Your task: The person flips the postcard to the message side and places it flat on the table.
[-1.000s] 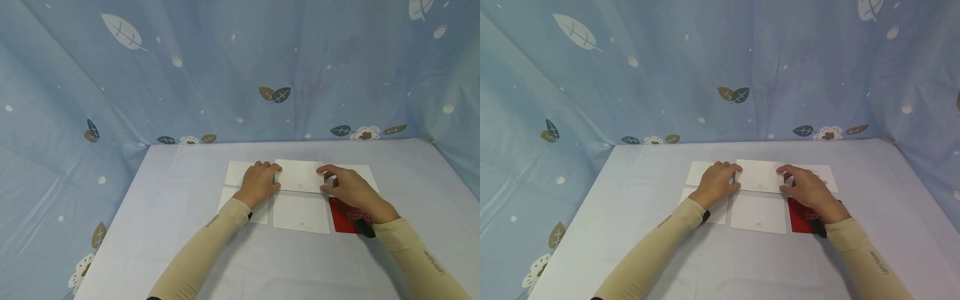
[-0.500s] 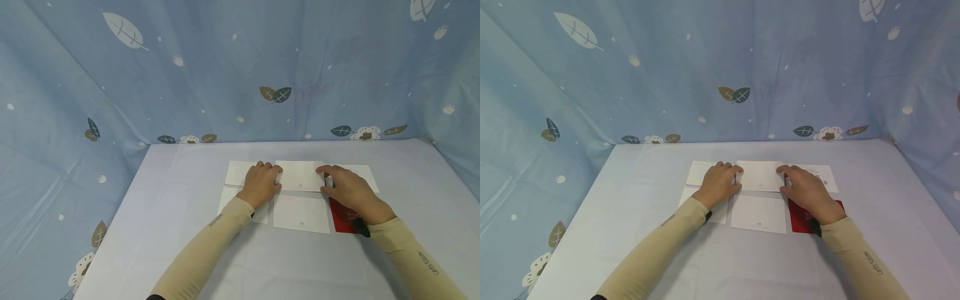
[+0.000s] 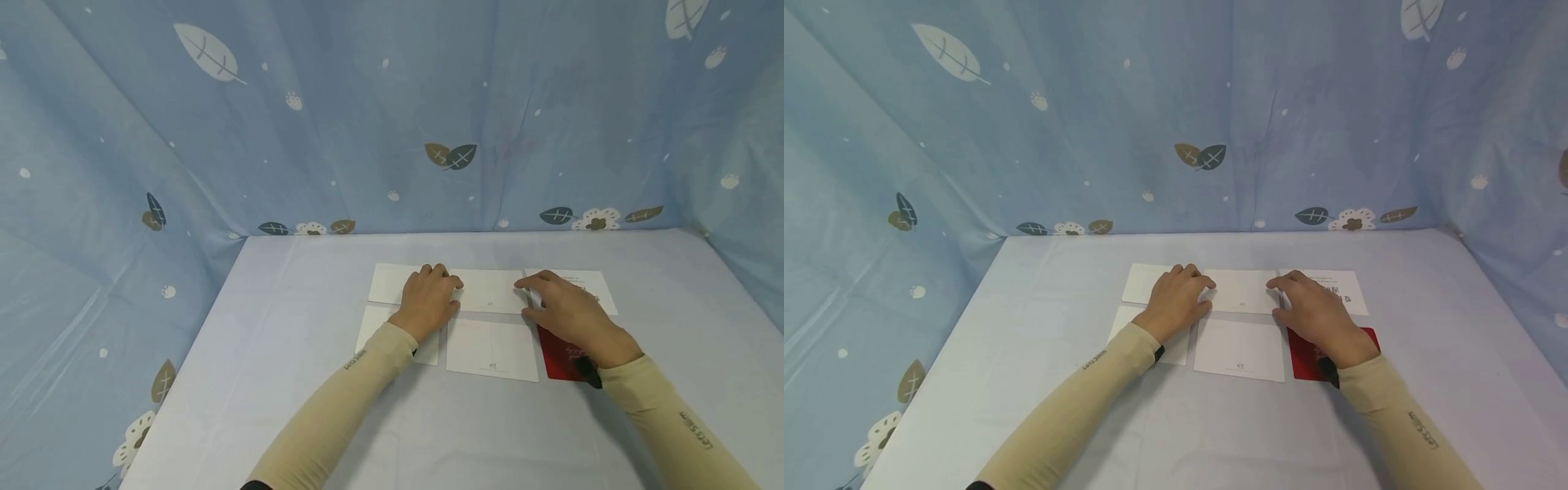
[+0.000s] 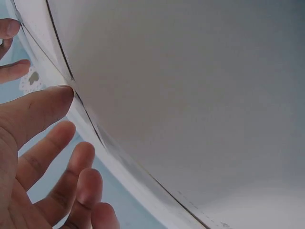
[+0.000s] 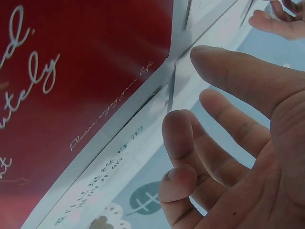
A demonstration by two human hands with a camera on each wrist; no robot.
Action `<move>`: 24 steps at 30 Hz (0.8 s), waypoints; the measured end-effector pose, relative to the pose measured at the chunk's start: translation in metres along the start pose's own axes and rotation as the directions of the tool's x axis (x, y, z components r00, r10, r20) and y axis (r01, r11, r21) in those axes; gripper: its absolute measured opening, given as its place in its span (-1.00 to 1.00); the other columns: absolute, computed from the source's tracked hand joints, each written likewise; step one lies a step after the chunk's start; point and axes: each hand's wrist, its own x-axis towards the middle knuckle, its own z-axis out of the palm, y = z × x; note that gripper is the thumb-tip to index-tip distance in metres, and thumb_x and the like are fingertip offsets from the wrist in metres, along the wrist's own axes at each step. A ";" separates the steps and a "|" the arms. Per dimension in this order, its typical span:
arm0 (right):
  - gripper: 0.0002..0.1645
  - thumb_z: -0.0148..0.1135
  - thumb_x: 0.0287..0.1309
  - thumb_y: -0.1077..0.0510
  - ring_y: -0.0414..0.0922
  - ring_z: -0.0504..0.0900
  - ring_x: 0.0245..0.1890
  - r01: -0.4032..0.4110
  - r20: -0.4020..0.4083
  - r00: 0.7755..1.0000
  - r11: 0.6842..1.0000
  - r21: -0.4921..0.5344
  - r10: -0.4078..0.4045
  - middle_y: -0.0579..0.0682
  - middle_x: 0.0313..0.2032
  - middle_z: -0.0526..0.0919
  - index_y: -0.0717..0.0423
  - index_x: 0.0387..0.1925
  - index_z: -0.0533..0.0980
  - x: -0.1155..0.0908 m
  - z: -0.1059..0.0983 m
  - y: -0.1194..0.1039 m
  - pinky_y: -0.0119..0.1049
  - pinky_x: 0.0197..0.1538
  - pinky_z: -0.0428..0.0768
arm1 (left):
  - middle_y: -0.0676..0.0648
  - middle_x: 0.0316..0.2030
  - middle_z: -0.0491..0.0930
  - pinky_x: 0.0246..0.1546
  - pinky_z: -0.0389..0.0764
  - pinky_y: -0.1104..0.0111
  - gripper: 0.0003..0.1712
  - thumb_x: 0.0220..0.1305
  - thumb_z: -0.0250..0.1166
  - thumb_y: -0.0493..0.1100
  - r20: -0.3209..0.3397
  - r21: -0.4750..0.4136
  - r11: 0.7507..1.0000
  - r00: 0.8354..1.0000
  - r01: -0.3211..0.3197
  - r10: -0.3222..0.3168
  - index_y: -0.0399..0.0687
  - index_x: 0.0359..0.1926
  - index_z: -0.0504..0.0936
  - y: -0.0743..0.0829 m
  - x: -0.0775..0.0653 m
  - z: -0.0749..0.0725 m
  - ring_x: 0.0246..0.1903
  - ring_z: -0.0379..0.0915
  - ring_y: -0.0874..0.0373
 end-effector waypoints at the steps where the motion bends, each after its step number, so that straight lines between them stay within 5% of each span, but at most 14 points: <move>1: -0.38 0.47 0.12 0.19 -0.07 0.56 -0.31 -0.001 -0.001 1.000 1.000 0.002 0.001 0.23 0.14 0.51 0.11 0.24 0.53 0.000 0.000 0.000 0.04 -0.21 0.61 | 0.01 -0.03 0.66 -0.20 0.55 0.29 -0.66 0.28 0.44 0.00 0.001 0.001 1.000 1.000 0.001 -0.001 0.17 0.07 0.75 0.000 0.000 0.000 -0.11 0.54 0.09; 15: -0.38 0.43 0.21 0.12 0.06 0.65 -0.17 0.017 -0.112 0.994 0.999 0.032 -0.013 0.27 0.15 0.52 0.10 0.29 0.50 -0.016 -0.016 -0.002 0.02 -0.26 0.66 | 0.02 0.03 0.64 -0.15 0.55 0.26 -0.61 0.30 0.40 0.05 -0.010 -0.065 0.996 0.998 0.054 -0.054 0.18 0.13 0.71 -0.001 0.002 -0.007 -0.05 0.52 0.07; 24: -0.34 0.44 0.22 0.11 0.16 0.57 0.00 0.102 -0.260 0.962 0.992 0.072 -0.080 0.21 0.17 0.53 0.08 0.32 0.46 -0.040 -0.031 0.003 0.25 -0.04 0.58 | 0.04 0.04 0.62 -0.15 0.52 0.29 -0.53 0.29 0.42 0.06 -0.073 -0.086 0.996 0.997 -0.013 0.007 0.17 0.20 0.64 0.018 -0.002 -0.017 -0.04 0.51 0.08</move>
